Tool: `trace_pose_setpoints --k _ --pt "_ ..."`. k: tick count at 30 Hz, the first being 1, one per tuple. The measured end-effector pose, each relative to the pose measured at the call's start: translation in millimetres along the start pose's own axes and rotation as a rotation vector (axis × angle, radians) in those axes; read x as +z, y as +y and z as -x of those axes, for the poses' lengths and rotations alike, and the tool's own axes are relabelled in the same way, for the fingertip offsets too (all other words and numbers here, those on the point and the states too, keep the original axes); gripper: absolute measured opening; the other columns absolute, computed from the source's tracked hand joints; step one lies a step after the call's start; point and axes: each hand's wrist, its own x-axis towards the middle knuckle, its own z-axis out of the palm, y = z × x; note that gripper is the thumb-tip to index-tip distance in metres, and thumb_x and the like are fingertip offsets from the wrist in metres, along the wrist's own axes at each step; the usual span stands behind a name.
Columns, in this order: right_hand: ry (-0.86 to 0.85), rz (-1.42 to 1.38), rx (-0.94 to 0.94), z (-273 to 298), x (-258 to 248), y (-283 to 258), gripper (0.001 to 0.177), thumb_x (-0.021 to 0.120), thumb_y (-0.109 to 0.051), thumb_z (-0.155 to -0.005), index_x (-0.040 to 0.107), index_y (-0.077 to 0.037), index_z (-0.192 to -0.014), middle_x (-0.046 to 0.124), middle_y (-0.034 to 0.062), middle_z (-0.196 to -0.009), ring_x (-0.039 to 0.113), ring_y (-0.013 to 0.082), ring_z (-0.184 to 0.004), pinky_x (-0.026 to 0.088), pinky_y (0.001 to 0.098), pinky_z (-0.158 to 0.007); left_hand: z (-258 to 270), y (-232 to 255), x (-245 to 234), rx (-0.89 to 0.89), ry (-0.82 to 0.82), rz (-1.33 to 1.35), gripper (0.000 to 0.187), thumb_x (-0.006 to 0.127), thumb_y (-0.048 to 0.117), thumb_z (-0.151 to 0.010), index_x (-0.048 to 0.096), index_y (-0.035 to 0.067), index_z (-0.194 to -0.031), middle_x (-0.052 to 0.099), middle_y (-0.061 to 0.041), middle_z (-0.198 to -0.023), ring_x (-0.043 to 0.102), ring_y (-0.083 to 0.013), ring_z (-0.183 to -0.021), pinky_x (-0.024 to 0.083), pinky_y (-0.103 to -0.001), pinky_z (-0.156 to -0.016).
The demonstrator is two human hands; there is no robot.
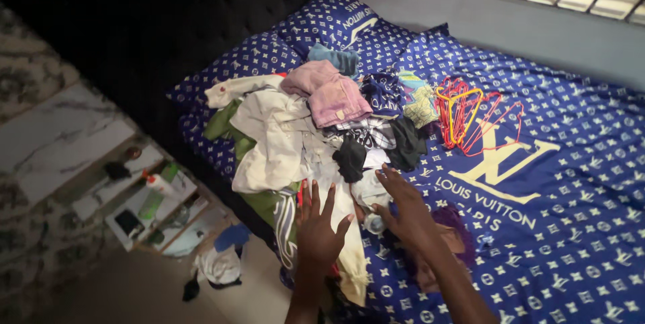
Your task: The person folds a pink towel on a bed by laying it flat and bringing the sides together to form a rectangle.
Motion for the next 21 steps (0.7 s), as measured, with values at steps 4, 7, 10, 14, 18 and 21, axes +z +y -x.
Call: trace_pose_setpoints --k 4,7,10,14,18,21 --pt "0.004 0.054 0.070 -20.3 29.4 11.7 0.074 0.073 -0.029 -0.087 0.043 -0.011 -0.153 0.042 0.0175 -0.158 0.039 0.0384 -0.145 0.032 0.0476 -0.117 -27.4 -35.5 14.2 0.086 -0.012 0.051 0.075 0.068 0.049 -0.091 0.044 0.019 -0.155 0.026 -0.018 -0.166 0.018 -0.0397 -0.155 0.024 -0.061 -0.118" --pt "0.004 0.022 0.102 -42.6 55.5 11.5 0.073 0.073 -0.030 -0.088 0.043 -0.011 -0.152 0.042 0.0173 -0.158 0.038 0.0379 -0.147 0.034 0.0469 -0.116 -51.3 -55.1 14.9 0.140 -0.006 0.059 0.077 0.072 0.048 -0.089 0.045 0.016 -0.154 0.026 -0.020 -0.166 0.019 -0.0417 -0.154 0.026 -0.061 -0.115" --pt "0.000 0.028 0.114 -60.8 80.1 7.6 0.072 0.074 -0.028 -0.086 0.046 -0.012 -0.150 0.043 0.0168 -0.158 0.039 0.0374 -0.147 0.033 0.0477 -0.117 -74.0 -75.2 10.6 0.128 -0.133 0.079 0.077 0.074 0.044 -0.089 0.043 0.016 -0.154 0.025 -0.020 -0.165 0.016 -0.0402 -0.155 0.025 -0.063 -0.115" --pt "-0.005 0.014 0.172 -88.6 106.1 6.2 0.074 0.074 -0.023 -0.082 0.046 -0.012 -0.150 0.042 0.0165 -0.159 0.039 0.0369 -0.146 0.035 0.0466 -0.116 -100.2 -101.0 5.4 0.166 -0.154 0.047 0.081 0.076 0.039 -0.087 0.041 0.016 -0.156 0.023 -0.022 -0.166 0.014 -0.0394 -0.155 0.024 -0.062 -0.115" --pt "-0.025 0.053 0.133 -109.9 127.7 11.8 0.072 0.074 -0.022 -0.083 0.047 -0.010 -0.148 0.041 0.0186 -0.159 0.039 0.0383 -0.146 0.035 0.0477 -0.114 -122.9 -127.2 16.4 0.201 -0.136 0.074 0.084 0.080 0.033 -0.082 0.042 0.015 -0.155 0.026 -0.023 -0.164 0.015 -0.0397 -0.154 0.026 -0.061 -0.114" --pt "0.005 0.042 0.124 -128.7 140.5 28.6 0.073 0.074 -0.024 -0.084 0.047 -0.008 -0.150 0.043 0.0189 -0.158 0.041 0.0385 -0.146 0.036 0.0458 -0.118 -145.7 -145.5 43.3 0.243 -0.027 0.115 0.082 0.082 0.028 -0.081 0.046 0.013 -0.153 0.031 -0.023 -0.164 0.023 -0.0397 -0.155 0.031 -0.056 -0.115"
